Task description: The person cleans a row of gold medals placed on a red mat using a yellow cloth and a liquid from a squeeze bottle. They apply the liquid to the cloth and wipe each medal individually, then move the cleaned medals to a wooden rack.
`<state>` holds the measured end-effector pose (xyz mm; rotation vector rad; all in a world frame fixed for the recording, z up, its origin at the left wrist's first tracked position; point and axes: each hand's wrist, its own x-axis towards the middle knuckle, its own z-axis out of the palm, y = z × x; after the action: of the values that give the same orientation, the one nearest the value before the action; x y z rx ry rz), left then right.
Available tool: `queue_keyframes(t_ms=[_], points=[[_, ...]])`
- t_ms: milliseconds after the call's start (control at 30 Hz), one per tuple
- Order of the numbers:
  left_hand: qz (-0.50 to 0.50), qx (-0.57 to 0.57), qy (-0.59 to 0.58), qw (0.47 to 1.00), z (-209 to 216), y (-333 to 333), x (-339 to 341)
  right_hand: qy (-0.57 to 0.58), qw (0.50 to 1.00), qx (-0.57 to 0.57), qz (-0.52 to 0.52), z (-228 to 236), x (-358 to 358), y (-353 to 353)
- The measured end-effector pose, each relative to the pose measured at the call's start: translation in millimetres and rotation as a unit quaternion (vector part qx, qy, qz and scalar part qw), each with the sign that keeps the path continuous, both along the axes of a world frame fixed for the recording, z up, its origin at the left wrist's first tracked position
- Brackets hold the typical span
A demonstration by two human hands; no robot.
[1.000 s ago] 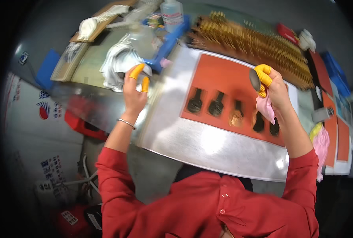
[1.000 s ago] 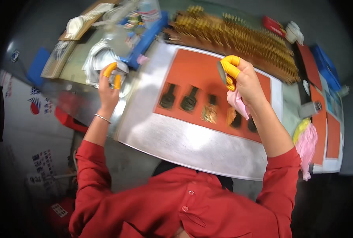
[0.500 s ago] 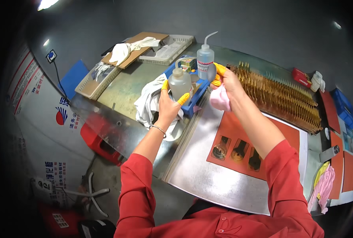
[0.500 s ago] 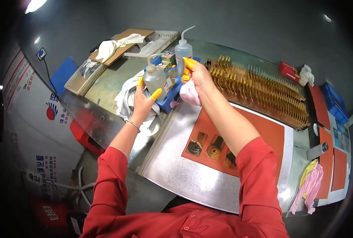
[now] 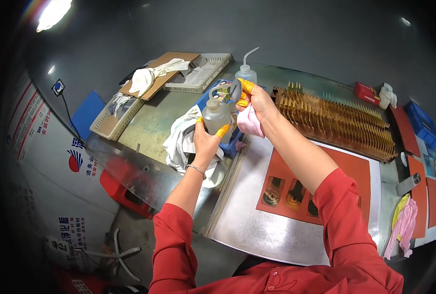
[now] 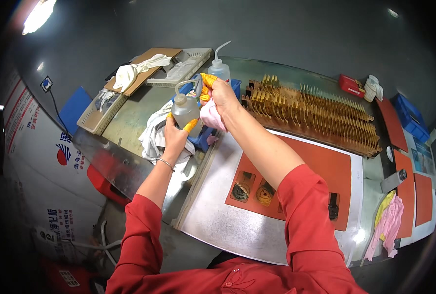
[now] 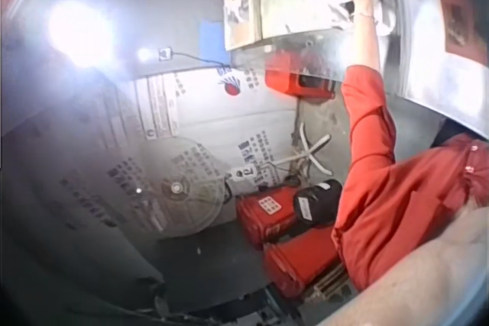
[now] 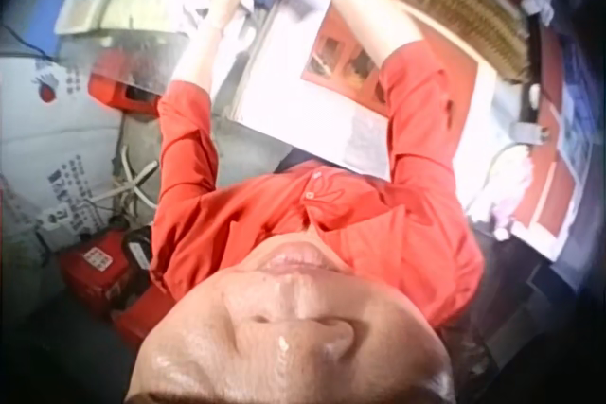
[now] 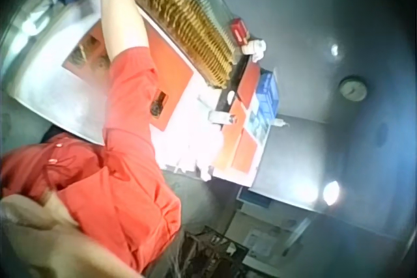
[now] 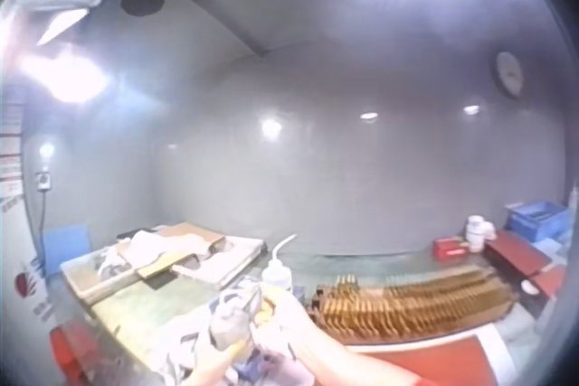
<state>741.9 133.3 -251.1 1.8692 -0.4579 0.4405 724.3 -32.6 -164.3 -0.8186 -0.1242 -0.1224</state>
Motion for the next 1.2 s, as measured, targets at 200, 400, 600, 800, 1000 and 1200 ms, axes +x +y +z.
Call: queue_keyframes(t_ms=[200, 400, 600, 800, 1000, 1200], points=[[-0.004, -0.018, -0.012, 1.000, 1, -2, 1, -0.014, 1.000, 0.015, 0.009, 3, 1, -5], [0.008, -0.016, 0.005, 1.000, 3, 1, 0, 0.005, 1.000, 0.014, -0.004, 6, 2, -1], [-0.027, -0.024, 0.002, 0.999, -1, -1, 7, -0.053, 0.997, 0.038, 0.042, 5, 2, -6], [-0.018, 0.052, -0.040, 0.998, -28, 11, 27, -0.019, 0.999, -0.015, -0.022, 20, -60, -39], [0.070, 0.083, -0.110, 0.988, -22, 10, -9, 0.158, 0.960, -0.171, -0.158, 20, -231, -151], [-0.115, 0.139, -0.221, 0.958, -30, -5, -88, 0.310, 0.833, -0.416, -0.192, -21, -382, -216]])
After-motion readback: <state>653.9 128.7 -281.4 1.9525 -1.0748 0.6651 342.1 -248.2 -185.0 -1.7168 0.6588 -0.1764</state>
